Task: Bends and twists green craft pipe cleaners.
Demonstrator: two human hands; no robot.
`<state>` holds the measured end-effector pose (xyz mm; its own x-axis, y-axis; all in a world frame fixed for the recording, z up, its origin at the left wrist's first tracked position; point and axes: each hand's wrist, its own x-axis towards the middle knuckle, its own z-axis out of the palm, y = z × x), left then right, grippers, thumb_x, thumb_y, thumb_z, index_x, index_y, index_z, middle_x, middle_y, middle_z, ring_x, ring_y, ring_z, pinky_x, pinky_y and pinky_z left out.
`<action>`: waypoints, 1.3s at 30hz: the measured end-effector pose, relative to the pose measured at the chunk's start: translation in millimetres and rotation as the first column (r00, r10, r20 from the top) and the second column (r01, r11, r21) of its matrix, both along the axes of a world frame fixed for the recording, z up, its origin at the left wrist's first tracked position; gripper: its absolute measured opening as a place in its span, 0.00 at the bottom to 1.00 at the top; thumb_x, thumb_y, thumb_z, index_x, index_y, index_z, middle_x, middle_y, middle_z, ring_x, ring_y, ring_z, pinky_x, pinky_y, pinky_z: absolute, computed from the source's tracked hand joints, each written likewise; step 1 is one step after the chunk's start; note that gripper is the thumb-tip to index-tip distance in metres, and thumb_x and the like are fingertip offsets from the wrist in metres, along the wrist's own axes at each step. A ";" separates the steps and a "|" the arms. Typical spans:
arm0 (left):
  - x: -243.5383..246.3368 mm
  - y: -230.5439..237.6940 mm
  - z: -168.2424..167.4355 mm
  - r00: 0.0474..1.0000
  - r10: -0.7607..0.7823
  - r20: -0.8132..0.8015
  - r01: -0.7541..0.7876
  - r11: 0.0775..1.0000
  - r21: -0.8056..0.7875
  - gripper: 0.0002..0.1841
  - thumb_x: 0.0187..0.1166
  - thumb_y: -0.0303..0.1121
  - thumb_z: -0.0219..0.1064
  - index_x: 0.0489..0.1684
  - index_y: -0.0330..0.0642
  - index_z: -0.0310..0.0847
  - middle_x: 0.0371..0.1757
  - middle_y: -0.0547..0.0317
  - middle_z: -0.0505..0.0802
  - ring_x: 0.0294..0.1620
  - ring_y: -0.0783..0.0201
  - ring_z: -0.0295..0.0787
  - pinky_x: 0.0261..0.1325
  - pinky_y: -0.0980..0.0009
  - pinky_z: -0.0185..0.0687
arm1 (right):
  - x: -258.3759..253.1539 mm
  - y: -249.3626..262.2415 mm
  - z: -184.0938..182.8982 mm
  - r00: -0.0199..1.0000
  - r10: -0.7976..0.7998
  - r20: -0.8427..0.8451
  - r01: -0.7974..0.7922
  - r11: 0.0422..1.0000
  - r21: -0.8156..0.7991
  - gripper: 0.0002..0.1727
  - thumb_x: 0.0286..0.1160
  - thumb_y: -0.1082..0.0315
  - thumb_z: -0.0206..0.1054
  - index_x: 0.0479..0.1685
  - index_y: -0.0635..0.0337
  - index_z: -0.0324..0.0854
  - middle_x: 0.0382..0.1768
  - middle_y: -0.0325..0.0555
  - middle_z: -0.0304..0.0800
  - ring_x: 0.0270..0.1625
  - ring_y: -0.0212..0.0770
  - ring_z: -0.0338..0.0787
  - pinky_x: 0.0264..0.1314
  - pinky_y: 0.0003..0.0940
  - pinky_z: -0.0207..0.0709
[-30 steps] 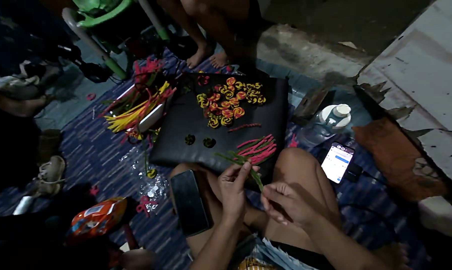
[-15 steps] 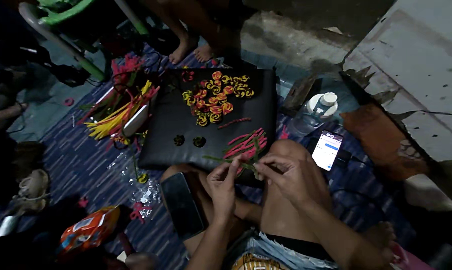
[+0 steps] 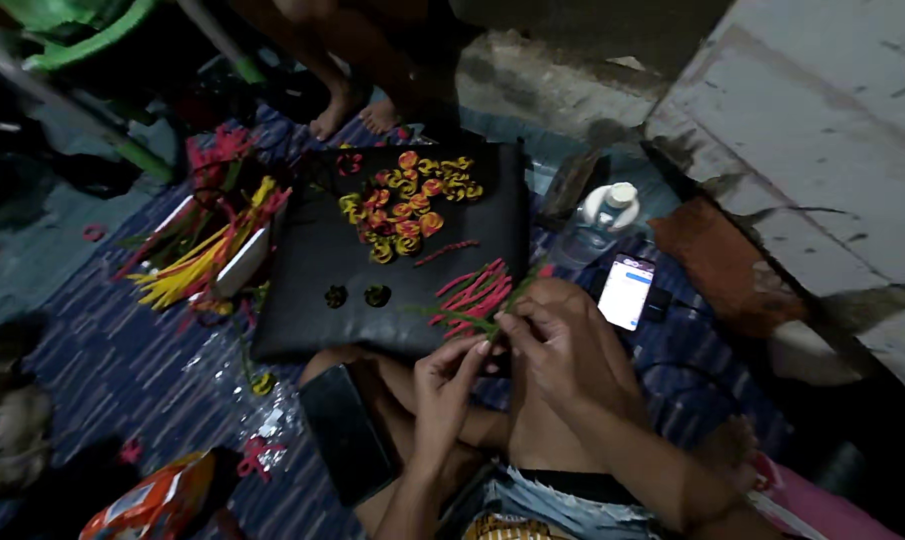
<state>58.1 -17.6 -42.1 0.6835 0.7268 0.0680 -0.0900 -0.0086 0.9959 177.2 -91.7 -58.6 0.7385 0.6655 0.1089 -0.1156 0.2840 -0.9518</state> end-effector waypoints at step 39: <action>-38.3 -1.2 -6.3 0.674 -0.195 0.712 0.701 -0.136 -0.700 0.09 0.81 0.30 0.65 0.49 0.39 0.90 0.26 0.68 0.91 0.22 0.80 0.84 0.27 0.86 0.75 | 11.6 7.9 -25.7 0.707 0.660 0.254 -0.685 0.550 0.478 0.16 0.80 0.67 0.65 0.42 0.78 0.86 0.66 0.62 0.86 0.70 0.44 0.86 0.76 0.38 0.75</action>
<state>19.9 -18.8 -48.4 0.9859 -0.1660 -0.0191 0.1658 0.9861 -0.0137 188.7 -83.8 -84.3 0.0853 0.7976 0.5972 -0.4440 0.5670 -0.6938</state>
